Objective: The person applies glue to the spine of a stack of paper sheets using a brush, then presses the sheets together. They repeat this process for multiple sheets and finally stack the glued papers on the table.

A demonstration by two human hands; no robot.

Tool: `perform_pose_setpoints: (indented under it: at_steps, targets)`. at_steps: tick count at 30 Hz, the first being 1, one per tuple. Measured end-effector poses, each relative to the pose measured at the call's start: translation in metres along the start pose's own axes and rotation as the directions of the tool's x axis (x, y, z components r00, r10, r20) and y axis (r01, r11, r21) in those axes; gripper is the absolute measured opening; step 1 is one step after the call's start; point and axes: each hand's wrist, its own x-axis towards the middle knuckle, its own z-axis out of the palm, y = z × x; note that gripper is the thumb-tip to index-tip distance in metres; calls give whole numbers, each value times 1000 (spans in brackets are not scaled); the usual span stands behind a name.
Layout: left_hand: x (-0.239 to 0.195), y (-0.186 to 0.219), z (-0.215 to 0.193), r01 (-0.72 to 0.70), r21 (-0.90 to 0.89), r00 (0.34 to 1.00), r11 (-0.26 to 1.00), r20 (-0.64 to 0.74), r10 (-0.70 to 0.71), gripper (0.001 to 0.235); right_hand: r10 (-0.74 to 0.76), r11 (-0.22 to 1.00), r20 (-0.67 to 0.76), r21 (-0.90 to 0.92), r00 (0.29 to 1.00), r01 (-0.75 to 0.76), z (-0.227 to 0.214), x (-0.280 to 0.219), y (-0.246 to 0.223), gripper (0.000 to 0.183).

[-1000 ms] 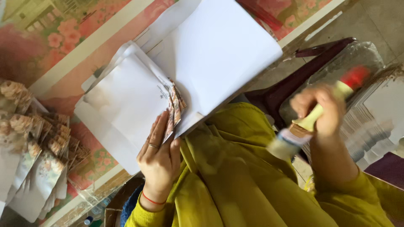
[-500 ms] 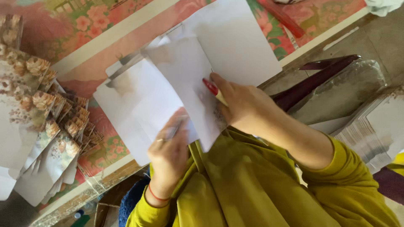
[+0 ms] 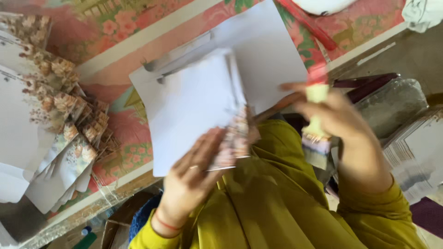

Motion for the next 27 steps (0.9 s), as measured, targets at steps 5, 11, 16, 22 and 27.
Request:
perform_pose_setpoints:
  at_steps: [5, 11, 16, 22, 27]
  targets:
    - [-4, -14, 10, 88, 346, 984, 934, -174, -28, 24, 31, 794, -840, 350, 541, 498, -21, -40, 48, 62]
    - [-11, -19, 51, 117, 344, 991, 932, -108, -84, 32, -693, 720, -553, -491, 463, 491, -5, -73, 117, 19]
    - [-20, -10, 59, 70, 420, 996, 905, -86, -38, 30, -832, 554, -419, -588, 363, 590, 61, -54, 139, 5]
    - [-20, -9, 61, 74, 464, 997, 883, -69, -47, 32, -865, 496, -355, -509, 353, 703, 30, -35, 170, 7]
    - [-15, -5, 53, 82, 447, 996, 891, -68, -58, 34, -872, 489, -360, -660, 331, 570, 27, -63, 169, 11]
